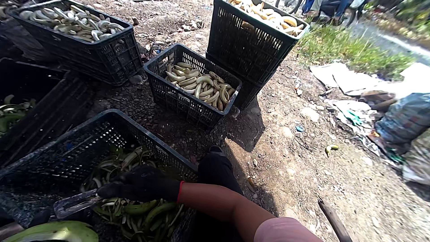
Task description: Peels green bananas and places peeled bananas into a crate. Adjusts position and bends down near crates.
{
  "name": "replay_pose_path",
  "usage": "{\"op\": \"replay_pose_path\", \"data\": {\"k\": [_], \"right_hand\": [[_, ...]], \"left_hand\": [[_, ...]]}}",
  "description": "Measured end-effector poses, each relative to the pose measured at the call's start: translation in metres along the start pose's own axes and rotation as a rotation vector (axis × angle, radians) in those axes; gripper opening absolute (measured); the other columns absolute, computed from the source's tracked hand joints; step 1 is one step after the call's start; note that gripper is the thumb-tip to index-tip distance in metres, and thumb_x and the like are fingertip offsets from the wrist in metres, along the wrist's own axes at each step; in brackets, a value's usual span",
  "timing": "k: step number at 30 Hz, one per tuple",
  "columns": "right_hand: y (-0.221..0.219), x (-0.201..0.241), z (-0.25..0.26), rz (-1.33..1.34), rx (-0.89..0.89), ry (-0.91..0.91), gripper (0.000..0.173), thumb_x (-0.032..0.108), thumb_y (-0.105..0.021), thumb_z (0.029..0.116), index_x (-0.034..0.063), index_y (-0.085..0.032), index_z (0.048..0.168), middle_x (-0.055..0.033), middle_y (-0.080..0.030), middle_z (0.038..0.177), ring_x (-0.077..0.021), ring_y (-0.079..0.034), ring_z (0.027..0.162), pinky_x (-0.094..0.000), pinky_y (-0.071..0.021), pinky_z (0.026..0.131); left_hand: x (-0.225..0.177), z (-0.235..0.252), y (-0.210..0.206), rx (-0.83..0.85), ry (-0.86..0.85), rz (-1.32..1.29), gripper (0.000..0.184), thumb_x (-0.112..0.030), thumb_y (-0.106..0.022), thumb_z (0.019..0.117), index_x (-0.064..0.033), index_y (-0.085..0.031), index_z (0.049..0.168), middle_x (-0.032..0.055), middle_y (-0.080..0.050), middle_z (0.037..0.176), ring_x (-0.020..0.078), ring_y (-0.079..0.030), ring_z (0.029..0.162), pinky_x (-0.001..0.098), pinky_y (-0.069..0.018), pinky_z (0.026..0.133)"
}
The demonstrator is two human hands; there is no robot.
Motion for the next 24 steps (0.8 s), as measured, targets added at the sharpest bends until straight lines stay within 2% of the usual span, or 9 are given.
{"op": "replay_pose_path", "data": {"k": [2, 4, 7, 9, 12, 14, 18, 21, 24], "right_hand": [[-0.001, -0.005, 0.001, 0.048, 0.001, -0.016, 0.055, 0.051, -0.04, 0.1076, 0.0034, -0.068, 0.111, -0.0169, -0.069, 0.098, -0.0331, -0.067, 0.098, -0.0567, -0.0503, 0.086], [-0.002, -0.005, 0.0, 0.091, 0.034, -0.022, 0.055, 0.049, -0.04, 0.1081, 0.0016, -0.067, 0.118, -0.0189, -0.069, 0.104, -0.0326, -0.066, 0.102, -0.0558, -0.0498, 0.092], [-0.013, 0.0, -0.004, 0.115, 0.042, 0.053, 0.045, 0.041, -0.046, 0.1071, 0.0067, -0.068, 0.126, -0.0136, -0.071, 0.1, -0.024, -0.068, 0.093, -0.0484, -0.0536, 0.086], [-0.024, -0.003, -0.004, 0.068, 0.06, 0.073, 0.041, 0.044, -0.047, 0.1064, 0.0124, -0.069, 0.122, -0.0075, -0.069, 0.088, -0.0199, -0.066, 0.08, -0.0465, -0.0534, 0.074], [-0.036, -0.005, -0.005, -0.097, 0.093, 0.056, 0.041, 0.047, -0.05, 0.1042, 0.0172, -0.069, 0.126, -0.0107, -0.071, 0.093, -0.0278, -0.068, 0.086, -0.055, -0.0534, 0.075], [-0.042, -0.005, -0.009, -0.219, 0.157, -0.018, 0.05, 0.05, -0.049, 0.1035, 0.0156, -0.064, 0.136, -0.0201, -0.068, 0.119, -0.04, -0.064, 0.111, -0.0651, -0.0493, 0.09], [-0.043, 0.002, -0.018, -0.304, 0.126, -0.023, 0.062, 0.056, -0.049, 0.0999, 0.0149, -0.059, 0.144, -0.0292, -0.057, 0.136, -0.052, -0.052, 0.127, -0.0732, -0.0424, 0.095], [-0.042, 0.002, -0.019, -0.349, 0.08, -0.018, 0.062, 0.06, -0.047, 0.1, 0.0183, -0.059, 0.145, -0.028, -0.057, 0.136, -0.0522, -0.051, 0.128, -0.0725, -0.0434, 0.091], [-0.041, 0.004, -0.019, -0.37, 0.029, 0.021, 0.061, 0.059, -0.046, 0.0993, 0.017, -0.062, 0.141, -0.0286, -0.06, 0.131, -0.0529, -0.054, 0.123, -0.0718, -0.0452, 0.085]], "left_hand": [[0.005, 0.002, 0.006, -0.049, -0.046, 0.092, 0.039, -0.022, -0.034, 0.1096, 0.0057, -0.039, 0.136, 0.0007, -0.062, 0.113, 0.0044, -0.062, 0.105, 0.0255, -0.0507, 0.097], [0.009, 0.003, 0.013, -0.115, -0.113, 0.362, 0.055, -0.029, -0.029, 0.1114, 0.0112, -0.023, 0.148, 0.0076, -0.05, 0.137, 0.0015, -0.049, 0.125, 0.0214, -0.0397, 0.11], [0.008, -0.006, 0.021, -0.241, -0.27, 0.664, 0.056, -0.024, -0.032, 0.1113, 0.0223, -0.032, 0.142, 0.029, -0.047, 0.142, 0.0181, -0.049, 0.133, 0.0272, -0.0349, 0.114], [-0.003, -0.008, 0.009, -0.331, -0.126, 0.857, 0.054, -0.021, -0.032, 0.1103, 0.0192, -0.031, 0.146, 0.0344, -0.042, 0.146, 0.0275, -0.044, 0.136, 0.0345, -0.0305, 0.117], [-0.013, -0.01, 0.016, -0.482, -0.061, 0.901, 0.058, -0.035, -0.029, 0.1098, 0.0084, -0.037, 0.147, 0.0189, -0.054, 0.135, 0.013, -0.053, 0.124, 0.0304, -0.0418, 0.109], [-0.015, -0.013, 0.026, -0.542, -0.089, 0.733, 0.054, -0.036, -0.033, 0.1102, 0.0055, -0.039, 0.144, 0.0107, -0.058, 0.125, 0.0063, -0.057, 0.113, 0.0279, -0.0473, 0.101], [-0.025, -0.013, 0.042, -0.693, -0.126, 0.665, 0.058, -0.038, -0.026, 0.1111, -0.0018, -0.031, 0.156, 0.0137, -0.049, 0.149, 0.0152, -0.049, 0.134, 0.0363, -0.0387, 0.113], [-0.032, -0.013, 0.045, -0.746, -0.195, 0.646, 0.056, -0.037, -0.025, 0.112, -0.002, -0.03, 0.155, 0.0122, -0.049, 0.147, 0.0124, -0.051, 0.131, 0.0346, -0.0425, 0.111], [-0.038, -0.012, 0.043, -0.734, -0.278, 0.685, 0.061, -0.038, -0.021, 0.1118, 0.0045, -0.027, 0.155, 0.0159, -0.045, 0.15, 0.012, -0.046, 0.137, 0.0309, -0.0369, 0.116]]}}
Point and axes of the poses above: each hand's wrist, its own z-axis towards the middle knuckle, its own y-axis out of the back of the hand, x = y × z, the point moved 8 cm from there along z, towards the middle knuckle
